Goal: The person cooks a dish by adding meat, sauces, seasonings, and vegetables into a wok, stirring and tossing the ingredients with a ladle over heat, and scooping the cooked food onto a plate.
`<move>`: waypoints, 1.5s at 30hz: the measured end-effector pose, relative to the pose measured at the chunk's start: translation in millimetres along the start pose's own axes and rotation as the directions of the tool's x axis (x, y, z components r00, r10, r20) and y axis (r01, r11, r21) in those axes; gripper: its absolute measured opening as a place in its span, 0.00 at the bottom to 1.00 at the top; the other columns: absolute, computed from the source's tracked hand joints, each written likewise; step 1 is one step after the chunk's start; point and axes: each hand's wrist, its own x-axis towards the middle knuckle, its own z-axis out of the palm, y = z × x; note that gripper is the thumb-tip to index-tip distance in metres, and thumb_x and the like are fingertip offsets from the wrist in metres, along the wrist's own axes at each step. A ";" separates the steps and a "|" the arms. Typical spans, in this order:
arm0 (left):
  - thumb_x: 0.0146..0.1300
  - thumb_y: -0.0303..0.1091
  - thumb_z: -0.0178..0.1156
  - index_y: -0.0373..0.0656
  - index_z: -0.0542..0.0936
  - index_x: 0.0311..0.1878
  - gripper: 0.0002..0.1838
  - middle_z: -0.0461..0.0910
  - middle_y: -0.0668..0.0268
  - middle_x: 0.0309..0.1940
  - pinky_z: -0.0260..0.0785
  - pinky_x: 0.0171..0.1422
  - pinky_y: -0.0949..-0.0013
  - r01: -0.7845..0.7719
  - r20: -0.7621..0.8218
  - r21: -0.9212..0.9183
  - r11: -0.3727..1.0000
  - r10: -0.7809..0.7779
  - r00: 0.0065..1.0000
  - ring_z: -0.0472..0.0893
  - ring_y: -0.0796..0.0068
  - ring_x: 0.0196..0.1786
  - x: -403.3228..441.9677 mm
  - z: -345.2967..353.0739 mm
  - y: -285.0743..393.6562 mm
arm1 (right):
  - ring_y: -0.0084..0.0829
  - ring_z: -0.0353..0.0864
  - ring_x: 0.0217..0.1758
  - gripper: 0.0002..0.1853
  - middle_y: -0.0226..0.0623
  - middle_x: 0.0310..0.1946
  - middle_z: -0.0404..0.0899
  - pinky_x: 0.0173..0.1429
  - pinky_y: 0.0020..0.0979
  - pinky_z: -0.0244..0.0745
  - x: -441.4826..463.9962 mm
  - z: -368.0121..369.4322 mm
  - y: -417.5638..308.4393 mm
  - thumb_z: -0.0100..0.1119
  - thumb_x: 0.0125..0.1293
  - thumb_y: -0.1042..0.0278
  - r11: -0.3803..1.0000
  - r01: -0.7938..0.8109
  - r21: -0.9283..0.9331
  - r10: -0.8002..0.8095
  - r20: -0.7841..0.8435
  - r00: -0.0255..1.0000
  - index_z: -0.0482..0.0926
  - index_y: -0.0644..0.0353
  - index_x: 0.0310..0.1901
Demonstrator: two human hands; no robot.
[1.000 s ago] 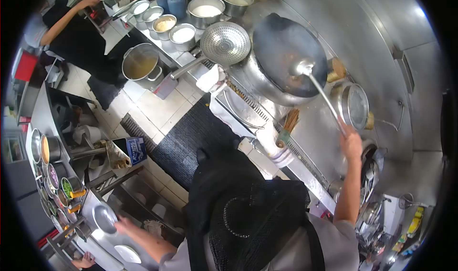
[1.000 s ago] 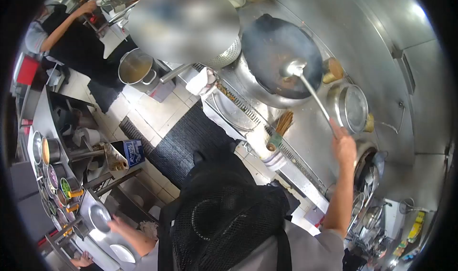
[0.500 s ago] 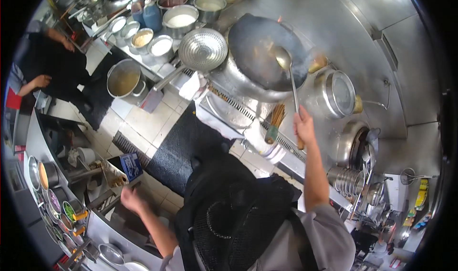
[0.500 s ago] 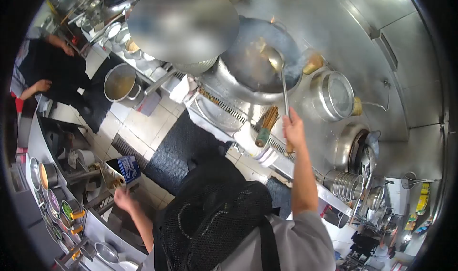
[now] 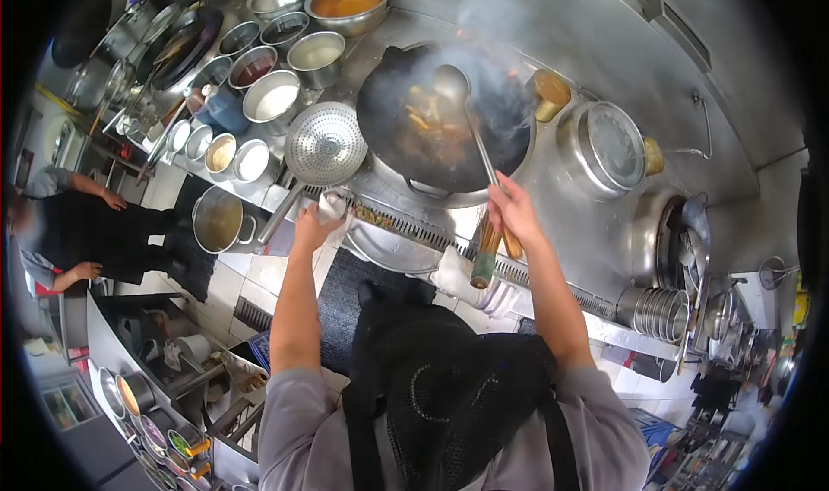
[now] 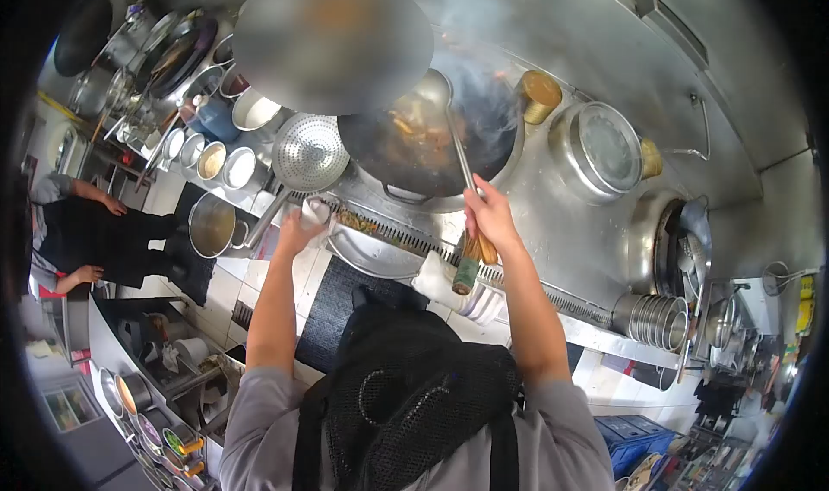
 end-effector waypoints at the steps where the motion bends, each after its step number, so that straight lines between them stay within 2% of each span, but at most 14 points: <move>1: 0.55 0.52 0.81 0.37 0.73 0.71 0.46 0.75 0.36 0.64 0.69 0.74 0.45 -0.017 0.044 0.072 0.997 0.014 0.999 0.75 0.36 0.69 -2.4 -2.0 -0.2 | 0.23 0.73 0.17 0.36 0.30 0.24 0.74 0.21 0.31 0.71 -1.8 -4.7 2.8 0.60 0.82 0.64 1.000 -0.002 -0.002 0.002 0.000 1.000 0.59 0.64 0.84; 9: 0.55 0.54 0.83 0.35 0.77 0.66 0.44 0.78 0.45 0.60 0.74 0.68 0.47 -0.045 0.152 -0.312 0.949 0.097 0.984 0.81 0.42 0.61 9.3 -14.6 -26.8 | 0.25 0.77 0.20 0.33 0.32 0.25 0.77 0.26 0.33 0.76 24.6 0.0 -12.5 0.60 0.80 0.66 0.942 0.004 -0.337 -0.067 -0.177 0.982 0.65 0.66 0.81; 11: 0.56 0.51 0.83 0.35 0.77 0.66 0.42 0.78 0.44 0.61 0.74 0.67 0.46 -0.086 0.134 -0.415 0.906 0.154 0.979 0.81 0.41 0.61 13.8 -10.5 -32.7 | 0.30 0.84 0.31 0.33 0.35 0.29 0.82 0.39 0.37 0.82 23.1 -2.5 3.1 0.62 0.78 0.68 0.797 0.110 -0.593 -0.157 -0.028 0.987 0.67 0.62 0.81; 14: 0.55 0.45 0.83 0.33 0.77 0.63 0.39 0.80 0.41 0.54 0.74 0.65 0.44 -0.192 0.259 -0.067 0.979 0.203 0.944 0.80 0.37 0.59 20.5 -19.5 -13.0 | 0.51 0.88 0.43 0.34 0.49 0.44 0.86 0.50 0.48 0.83 -11.0 -29.3 6.1 0.67 0.72 0.70 0.387 0.318 -0.866 -0.333 0.190 0.923 0.73 0.39 0.79; 18: 0.55 0.42 0.82 0.34 0.75 0.54 0.33 0.80 0.39 0.50 0.73 0.63 0.43 -0.335 0.202 -0.106 0.936 0.350 0.915 0.79 0.32 0.57 23.7 -19.9 -7.3 | 0.53 0.87 0.41 0.33 0.44 0.42 0.84 0.48 0.51 0.83 -82.6 -24.8 -49.4 0.67 0.72 0.67 0.082 0.053 -0.995 -0.219 0.034 0.975 0.75 0.33 0.77; 21: 0.60 0.41 0.80 0.34 0.69 0.65 0.37 0.81 0.40 0.57 0.77 0.63 0.49 -0.040 0.453 -0.223 0.974 0.140 0.880 0.81 0.35 0.61 23.4 -30.5 13.4 | 0.50 0.86 0.38 0.32 0.42 0.39 0.83 0.45 0.49 0.82 -123.0 -24.6 -81.5 0.69 0.70 0.68 0.004 0.010 -1.000 -0.292 0.008 0.956 0.78 0.34 0.75; 25: 0.75 0.40 0.69 0.38 0.68 0.70 0.29 0.79 0.49 0.65 0.81 0.63 0.53 0.097 0.347 -0.711 0.696 0.227 0.910 0.84 0.47 0.64 27.6 -4.7 0.7 | 0.48 0.85 0.35 0.31 0.42 0.35 0.83 0.41 0.46 0.81 -177.7 2.0 -172.5 0.73 0.64 0.72 0.035 -0.079 -0.996 -0.282 -0.085 0.955 0.84 0.40 0.70; 27: 0.82 0.35 0.59 0.43 0.66 0.76 0.25 0.78 0.54 0.68 0.83 0.64 0.50 0.494 0.497 -0.867 0.059 0.150 0.855 0.85 0.51 0.65 24.0 -29.7 47.1 | 0.50 0.86 0.37 0.33 0.44 0.38 0.85 0.43 0.47 0.81 -187.5 16.0 -194.9 0.73 0.63 0.73 0.017 -0.232 -0.973 -0.161 -0.231 0.959 0.82 0.41 0.71; 28: 0.84 0.35 0.56 0.48 0.65 0.79 0.25 0.78 0.54 0.69 0.83 0.65 0.46 0.533 0.515 -0.846 -0.026 0.226 0.827 0.85 0.45 0.64 28.2 -26.7 54.1 | 0.51 0.86 0.38 0.34 0.46 0.38 0.85 0.44 0.48 0.81 -187.8 15.9 -193.9 0.73 0.63 0.74 -0.009 -0.223 -0.975 -0.136 -0.220 0.966 0.82 0.41 0.72; 33: 0.85 0.43 0.56 0.47 0.65 0.79 0.27 0.81 0.57 0.66 0.82 0.69 0.50 0.732 0.716 -0.679 -0.051 0.174 0.676 0.85 0.56 0.65 22.1 -2.2 117.2 | 0.59 0.87 0.44 0.34 0.56 0.44 0.86 0.51 0.54 0.81 -120.5 4.1 -100.0 0.67 0.70 0.71 0.122 -0.190 -0.974 -0.113 -0.204 0.972 0.74 0.41 0.78; 36: 0.84 0.53 0.54 0.45 0.68 0.76 0.29 0.80 0.58 0.66 0.76 0.74 0.49 0.812 0.771 -0.571 -0.123 0.261 0.581 0.83 0.57 0.67 15.2 7.6 153.0 | 0.59 0.87 0.45 0.35 0.57 0.42 0.86 0.53 0.54 0.81 -51.4 16.7 -22.7 0.67 0.70 0.71 0.347 0.013 -0.938 -0.330 -0.109 0.938 0.74 0.40 0.78; 39: 0.84 0.55 0.53 0.41 0.70 0.75 0.30 0.79 0.61 0.67 0.71 0.77 0.50 0.805 0.719 -0.577 -0.137 0.383 0.580 0.80 0.58 0.68 14.8 24.8 176.8 | 0.62 0.87 0.48 0.35 0.62 0.45 0.87 0.55 0.53 0.81 -44.0 49.7 -22.9 0.67 0.68 0.73 0.481 0.092 -0.872 -0.277 -0.052 0.959 0.75 0.46 0.77; 40: 0.83 0.46 0.59 0.39 0.75 0.69 0.23 0.81 0.60 0.63 0.76 0.71 0.52 0.797 0.767 -0.596 -0.093 0.227 0.600 0.83 0.60 0.63 11.4 -2.5 207.3 | 0.62 0.87 0.48 0.35 0.62 0.45 0.87 0.55 0.53 0.81 -57.5 52.3 -37.9 0.67 0.68 0.73 0.484 0.092 -0.870 -0.282 -0.056 0.958 0.75 0.46 0.77; 45: 0.71 0.25 0.66 0.37 0.80 0.55 0.11 0.86 0.59 0.48 0.85 0.52 0.57 0.741 0.704 -0.672 -0.011 0.304 0.642 0.89 0.63 0.51 30.8 41.0 211.8 | 0.62 0.88 0.47 0.36 0.60 0.41 0.87 0.53 0.55 0.81 -121.5 39.4 -88.3 0.66 0.68 0.74 0.284 -0.156 -0.946 -0.052 -0.178 0.983 0.73 0.47 0.78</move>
